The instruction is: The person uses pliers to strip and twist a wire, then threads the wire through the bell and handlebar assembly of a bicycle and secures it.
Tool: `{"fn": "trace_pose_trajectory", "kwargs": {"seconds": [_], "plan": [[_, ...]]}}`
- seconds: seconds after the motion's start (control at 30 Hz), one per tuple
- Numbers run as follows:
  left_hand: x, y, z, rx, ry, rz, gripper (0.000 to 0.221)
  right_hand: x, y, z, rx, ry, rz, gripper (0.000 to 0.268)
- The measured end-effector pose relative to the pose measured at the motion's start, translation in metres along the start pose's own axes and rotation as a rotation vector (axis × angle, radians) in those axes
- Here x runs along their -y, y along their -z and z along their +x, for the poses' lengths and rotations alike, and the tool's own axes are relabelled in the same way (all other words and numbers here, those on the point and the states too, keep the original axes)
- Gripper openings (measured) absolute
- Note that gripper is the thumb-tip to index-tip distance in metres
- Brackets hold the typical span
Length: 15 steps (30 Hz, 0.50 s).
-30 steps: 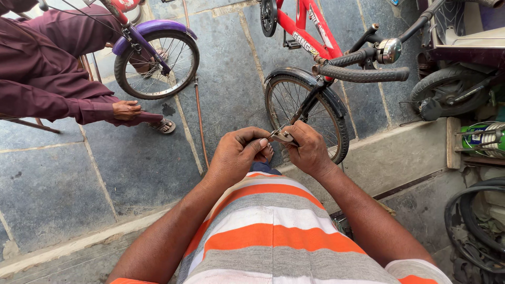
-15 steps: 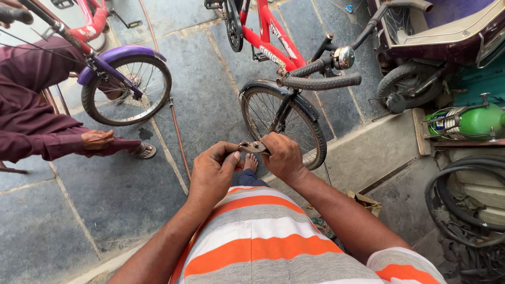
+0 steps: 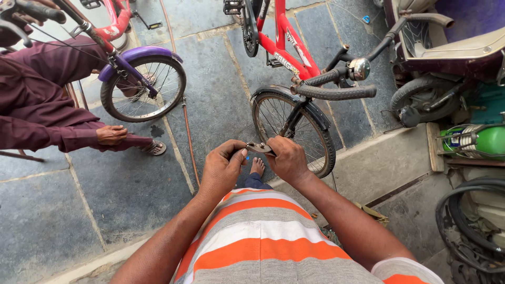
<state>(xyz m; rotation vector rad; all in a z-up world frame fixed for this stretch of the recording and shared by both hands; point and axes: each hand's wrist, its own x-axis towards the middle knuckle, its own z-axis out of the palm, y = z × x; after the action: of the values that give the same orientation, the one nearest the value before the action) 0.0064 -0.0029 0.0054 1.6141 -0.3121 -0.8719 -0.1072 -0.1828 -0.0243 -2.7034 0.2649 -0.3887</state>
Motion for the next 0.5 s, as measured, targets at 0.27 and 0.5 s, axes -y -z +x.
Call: {"fn": "trace_pose_trajectory", "kwargs": {"seconds": [0.27,0.5], "plan": [[-0.004,0.002,-0.002,-0.002,0.075,-0.002,0.018,0.004,-0.005,0.002,0.045,-0.042,-0.051,0.017],[0.003,0.011,0.003,0.006,-0.14,0.107,0.014,-0.001,0.002,0.007,0.162,-0.068,0.103,0.023]]}}
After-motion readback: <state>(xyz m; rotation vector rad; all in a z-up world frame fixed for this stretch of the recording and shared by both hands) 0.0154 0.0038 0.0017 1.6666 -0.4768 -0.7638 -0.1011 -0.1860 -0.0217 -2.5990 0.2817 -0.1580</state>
